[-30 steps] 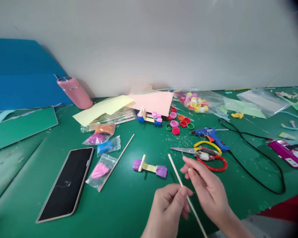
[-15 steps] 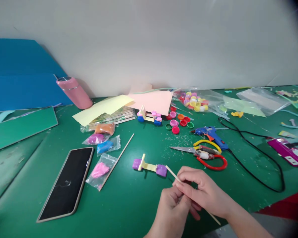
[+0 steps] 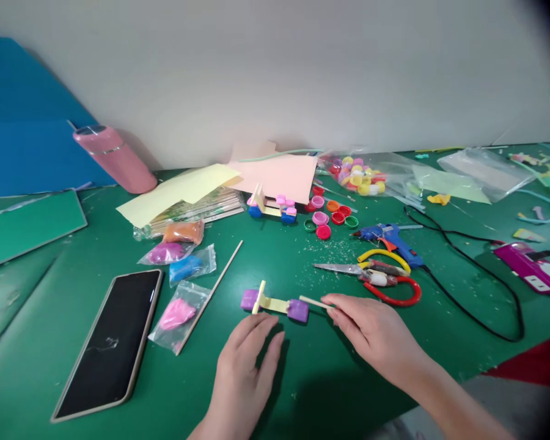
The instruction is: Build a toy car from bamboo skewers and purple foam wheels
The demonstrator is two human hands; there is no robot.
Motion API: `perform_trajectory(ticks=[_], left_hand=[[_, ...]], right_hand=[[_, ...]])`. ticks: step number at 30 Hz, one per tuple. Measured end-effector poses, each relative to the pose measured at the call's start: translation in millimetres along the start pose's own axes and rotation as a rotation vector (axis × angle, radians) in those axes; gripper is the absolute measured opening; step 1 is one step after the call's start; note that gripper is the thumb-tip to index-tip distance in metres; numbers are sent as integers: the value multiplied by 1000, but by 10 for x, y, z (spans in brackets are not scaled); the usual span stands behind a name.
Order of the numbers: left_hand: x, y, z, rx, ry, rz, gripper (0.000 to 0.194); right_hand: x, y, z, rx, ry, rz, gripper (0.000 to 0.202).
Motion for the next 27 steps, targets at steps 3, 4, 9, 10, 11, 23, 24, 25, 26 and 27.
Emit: perform_trajectory(ticks=[3,4,9,10,11,23,24,25,26,27], left_hand=[[-18,-59,-25,49,-33,-47,22],[-17,-91,-27,52,-34,-74,24],[4,-214,-17,115,-117,-115,29],[1,-228,-18,133,-143,-107,30],[-5,-241,-24,147,-161,-100,30],[-21,-257,-45,127,-189,-75,28],[-19,-262,-46,125,-187,-80,28],[-18,-269,-45,125,-188,-86,28],[-18,-276,-45,127,-191,-92,28],[-19,-281,-43,129,-194,-96,28]], right_hand=[[0,-42,-11,-36,-9,-43,20],[0,-44,-15,-42,-4,-43,19],[-17,-19,-46,-7,30,14,19],[-21,-14,-55,1,34,26,19],[-23,-12,-63,8,36,37,19],[20,-54,-102,-26,24,56,20],[24,-54,-106,-31,21,51,20],[27,-53,-110,-36,18,47,20],[31,-53,-116,-40,16,42,21],[35,-52,-122,-43,13,39,21]])
Point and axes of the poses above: each hand's wrist, its own x-axis towards the middle knuckle, its own y-axis out of the back of the hand, z = x × y, the point moved 7 cm from there along x, towards the middle knuckle, and after that the axes turned 13 degrees about z, right-handed, at the moved point
